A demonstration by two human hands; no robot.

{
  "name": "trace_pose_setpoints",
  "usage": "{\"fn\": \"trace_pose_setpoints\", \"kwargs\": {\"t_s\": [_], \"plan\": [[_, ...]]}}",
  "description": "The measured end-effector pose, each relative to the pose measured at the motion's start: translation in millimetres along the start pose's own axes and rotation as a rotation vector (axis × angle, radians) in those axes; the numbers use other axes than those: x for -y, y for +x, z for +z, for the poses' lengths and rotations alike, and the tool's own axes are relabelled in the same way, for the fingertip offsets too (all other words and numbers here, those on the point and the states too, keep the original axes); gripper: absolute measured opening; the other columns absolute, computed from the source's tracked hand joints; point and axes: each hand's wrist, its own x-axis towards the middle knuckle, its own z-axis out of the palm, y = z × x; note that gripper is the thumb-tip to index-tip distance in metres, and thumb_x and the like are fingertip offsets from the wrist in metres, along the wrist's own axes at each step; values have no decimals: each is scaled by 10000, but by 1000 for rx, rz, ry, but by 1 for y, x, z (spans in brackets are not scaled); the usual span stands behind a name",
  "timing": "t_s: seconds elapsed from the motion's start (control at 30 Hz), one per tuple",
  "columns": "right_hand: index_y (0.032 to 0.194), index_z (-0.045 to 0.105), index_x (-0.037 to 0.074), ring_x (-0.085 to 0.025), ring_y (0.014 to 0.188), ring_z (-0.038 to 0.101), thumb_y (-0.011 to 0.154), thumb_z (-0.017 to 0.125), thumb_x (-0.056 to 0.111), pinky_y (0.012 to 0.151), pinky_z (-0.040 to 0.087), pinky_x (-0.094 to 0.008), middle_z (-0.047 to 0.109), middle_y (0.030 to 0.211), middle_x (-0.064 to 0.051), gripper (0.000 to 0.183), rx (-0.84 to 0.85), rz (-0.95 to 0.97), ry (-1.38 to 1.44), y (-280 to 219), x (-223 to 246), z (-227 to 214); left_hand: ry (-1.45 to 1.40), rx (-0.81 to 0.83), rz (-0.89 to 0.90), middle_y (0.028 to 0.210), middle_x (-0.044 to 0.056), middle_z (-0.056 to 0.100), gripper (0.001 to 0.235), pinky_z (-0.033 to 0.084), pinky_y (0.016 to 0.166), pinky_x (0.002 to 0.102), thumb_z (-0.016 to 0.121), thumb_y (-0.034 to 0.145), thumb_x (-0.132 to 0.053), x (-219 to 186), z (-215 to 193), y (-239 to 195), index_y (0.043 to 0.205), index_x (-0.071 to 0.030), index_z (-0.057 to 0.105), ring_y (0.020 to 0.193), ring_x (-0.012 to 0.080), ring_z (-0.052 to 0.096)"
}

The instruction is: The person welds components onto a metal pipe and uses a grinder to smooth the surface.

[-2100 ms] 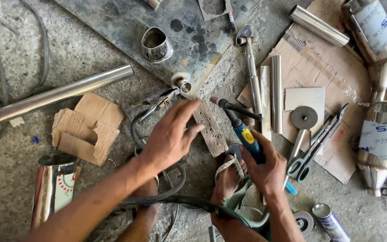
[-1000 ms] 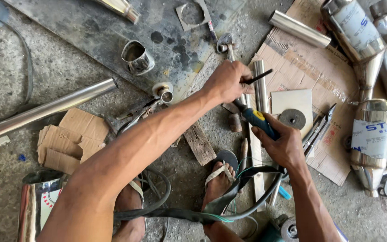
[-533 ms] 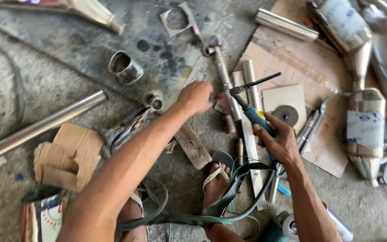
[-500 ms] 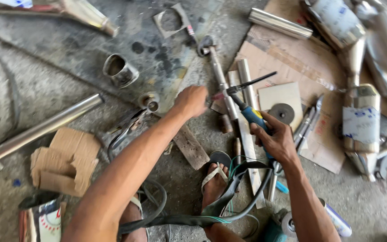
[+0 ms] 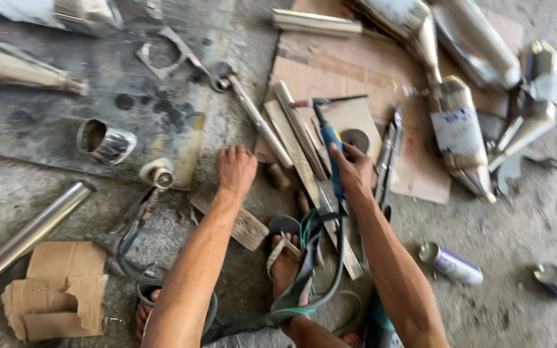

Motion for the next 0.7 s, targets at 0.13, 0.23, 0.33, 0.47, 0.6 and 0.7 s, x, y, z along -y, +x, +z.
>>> {"fn": "trace_pose_setpoints", "kwargs": {"t_s": [0.13,0.23,0.33,0.47,0.6,0.7], "plan": [[1242,759,83,-292,989,741,922,827,374,791,610,-418,770,1033,-204,438,-52,-155,59,-15,8,5,42,181,-105,750,107,661,188,480,677,454,583,862,-88,-15,15,-3,770,-72,746,731,279,640],[1261,745,90,-350,1032,737,918,810,371,852,617,-466,768,1042,-205,448,-93,-180,41,-33,10,1,155,354,-253,790,42,650,213,499,598,419,551,911,-144,-22,18,-13,832,-109,746,684,243,677],[1306,705,66,-369,1104,707,929,773,315,930,595,-494,750,1136,-214,458,-122,-216,-54,-78,52,-18,137,336,-243,808,68,588,183,515,556,436,553,915,-87,-13,-1,-6,896,-23,724,618,275,680],[1210,692,11,-372,1105,634,953,722,130,981,512,-470,685,1146,-201,285,-224,-271,-219,-202,28,-92,-214,404,-185,877,93,597,207,486,446,374,522,1005,-82,-15,-76,-9,1172,12,600,551,221,578],[1091,685,115,-311,1042,643,938,637,139,989,473,-435,704,1101,-100,162,-287,-500,-576,-203,-166,-159,-791,251,-332,532,32,529,40,338,393,368,579,1014,-147,-6,-134,-17,1051,-157,573,414,167,485],[1023,630,106,-454,1066,640,964,492,193,1003,464,-555,695,1140,-193,173,-188,-699,-958,-233,-195,126,-1154,171,-563,985,55,826,80,563,373,202,543,1036,-199,-21,-151,-32,1030,-151,606,521,82,733]]}}
